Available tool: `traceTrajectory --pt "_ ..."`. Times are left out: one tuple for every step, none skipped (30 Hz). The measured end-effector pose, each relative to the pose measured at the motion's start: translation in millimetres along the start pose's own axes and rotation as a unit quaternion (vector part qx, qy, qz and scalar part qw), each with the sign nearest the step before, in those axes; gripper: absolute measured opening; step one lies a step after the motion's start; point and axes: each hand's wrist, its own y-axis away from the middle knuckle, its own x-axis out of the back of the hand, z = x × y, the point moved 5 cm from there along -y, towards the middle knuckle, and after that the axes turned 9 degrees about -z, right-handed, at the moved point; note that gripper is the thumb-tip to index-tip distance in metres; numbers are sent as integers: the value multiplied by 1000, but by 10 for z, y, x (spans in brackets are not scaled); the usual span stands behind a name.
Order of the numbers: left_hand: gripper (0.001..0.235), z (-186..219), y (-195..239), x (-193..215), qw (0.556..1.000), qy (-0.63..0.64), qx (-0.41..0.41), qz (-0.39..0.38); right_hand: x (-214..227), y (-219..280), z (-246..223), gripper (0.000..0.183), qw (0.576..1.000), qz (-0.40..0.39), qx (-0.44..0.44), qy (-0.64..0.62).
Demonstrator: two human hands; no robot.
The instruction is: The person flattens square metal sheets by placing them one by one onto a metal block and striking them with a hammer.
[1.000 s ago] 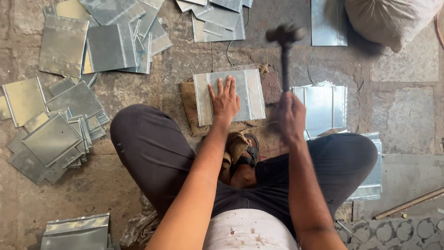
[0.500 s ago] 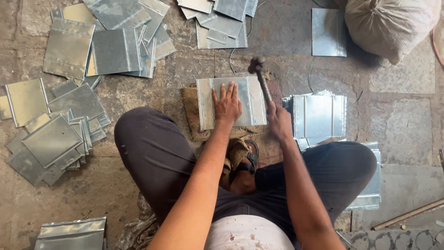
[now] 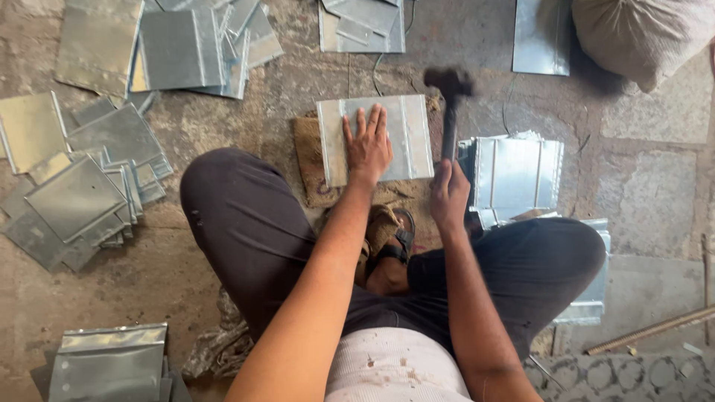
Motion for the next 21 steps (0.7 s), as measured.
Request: traceTrajectory --pt "62 -27 -42 50 1000 -5 3 1 -74 2 -9 55 1000 1 8 16" --pt "62 -26 -38 83 1000 -10 6 2 -147 41 -5 53 999 2 16 33" --pt "61 33 32 43 1000 -10 5 -6 -149 125 40 52 998 2 14 56" --pt "61 34 68 25 1000 -4 8 -10 -150 134 101 52 995 -24 -17 98" --pt "61 23 22 55 1000 2 12 -6 -109 56 121 53 988 -48 -41 141" --pt "61 17 -38 89 1000 9 16 -3 -81 -11 102 55 978 -72 -66 183" --pt "61 11 -75 107 1000 2 20 1 -12 -16 36 53 985 -55 -67 150" --pt "61 2 -149 127 1000 -4 24 5 74 -16 -35 52 990 -38 -67 116" --pt "62 25 -63 37 1000 -6 30 -6 143 129 -62 51 993 -29 -80 87" --pt "62 41 -3 -31 999 -3 34 -8 144 249 -108 49 995 -17 -63 74" --pt "62 11 -121 15 999 -5 35 4 100 225 -158 47 998 1 -34 55" --pt "63 -1 -175 53 999 -7 37 16 94 220 -174 45 999 20 -5 36" --pt "62 -24 -234 92 999 -3 41 6 25 144 -146 46 997 -5 -5 72" --pt "62 -43 -282 131 999 0 45 -3 -48 62 -97 46 994 -30 -4 108" --pt "62 -5 -304 128 999 6 43 -17 -34 34 -10 47 988 -51 -10 146" --pt "62 23 -275 114 999 -2 40 -25 49 9 72 47 985 -53 -18 161" --pt "63 9 -243 125 999 -10 42 -28 113 -84 105 48 983 -58 -19 174" --pt "63 1 -262 154 998 -18 45 -31 145 -176 110 49 980 -63 -20 188" --pt "64 -14 -256 156 998 -18 46 -36 155 -149 129 50 988 -56 -32 141" --pt "65 -27 -284 162 998 -17 47 -40 150 -113 145 51 994 -49 -44 93" --pt "66 -10 -289 143 998 -18 41 -47 131 -49 173 52 997 -36 -60 44"
